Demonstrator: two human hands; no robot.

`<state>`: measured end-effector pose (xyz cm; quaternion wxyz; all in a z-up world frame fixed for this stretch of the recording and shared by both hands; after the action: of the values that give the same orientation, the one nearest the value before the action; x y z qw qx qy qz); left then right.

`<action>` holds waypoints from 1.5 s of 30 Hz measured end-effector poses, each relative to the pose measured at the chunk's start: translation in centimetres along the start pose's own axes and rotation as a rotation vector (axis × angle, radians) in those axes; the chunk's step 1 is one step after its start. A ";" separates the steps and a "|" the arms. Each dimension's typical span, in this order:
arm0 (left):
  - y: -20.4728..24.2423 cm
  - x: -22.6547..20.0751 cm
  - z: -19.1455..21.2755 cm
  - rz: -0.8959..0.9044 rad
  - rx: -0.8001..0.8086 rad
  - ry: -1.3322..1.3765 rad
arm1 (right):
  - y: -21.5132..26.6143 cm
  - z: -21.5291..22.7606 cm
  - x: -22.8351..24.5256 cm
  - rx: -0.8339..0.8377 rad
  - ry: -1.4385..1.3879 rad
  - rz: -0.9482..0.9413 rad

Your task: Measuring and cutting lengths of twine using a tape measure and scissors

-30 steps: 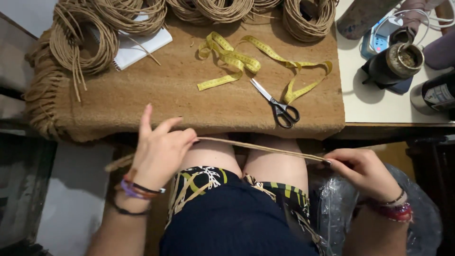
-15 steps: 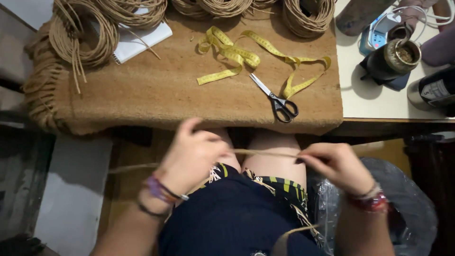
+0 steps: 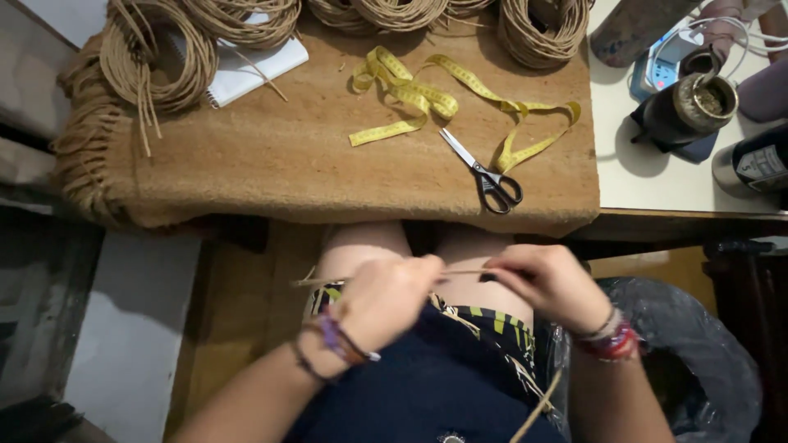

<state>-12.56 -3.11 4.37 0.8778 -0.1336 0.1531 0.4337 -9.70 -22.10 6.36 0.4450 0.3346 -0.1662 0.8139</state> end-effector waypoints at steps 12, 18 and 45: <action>1.4 4.4 4.5 0.075 0.080 0.184 | 0.0 -1.4 -2.2 0.076 -0.082 -0.039; -0.3 -0.6 -3.7 0.009 0.098 0.082 | -1.6 -3.1 0.8 0.147 -0.099 0.015; -1.9 0.3 0.6 0.169 -0.451 1.141 | -1.4 -6.0 -1.4 -0.317 -0.945 -0.134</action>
<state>-10.78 -3.83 4.96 0.5704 -0.5140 0.5130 0.3837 -10.39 -18.75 1.04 0.4178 0.6049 -0.4492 0.5078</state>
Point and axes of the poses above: each hand's wrist, its own y-axis away from the middle knuckle, its own z-axis out of the back of the hand, x = y × z, the point moved 7 cm from there along -y, towards the middle knuckle, and after that the axes turned 3 degrees about x, right-handed, at the moved point
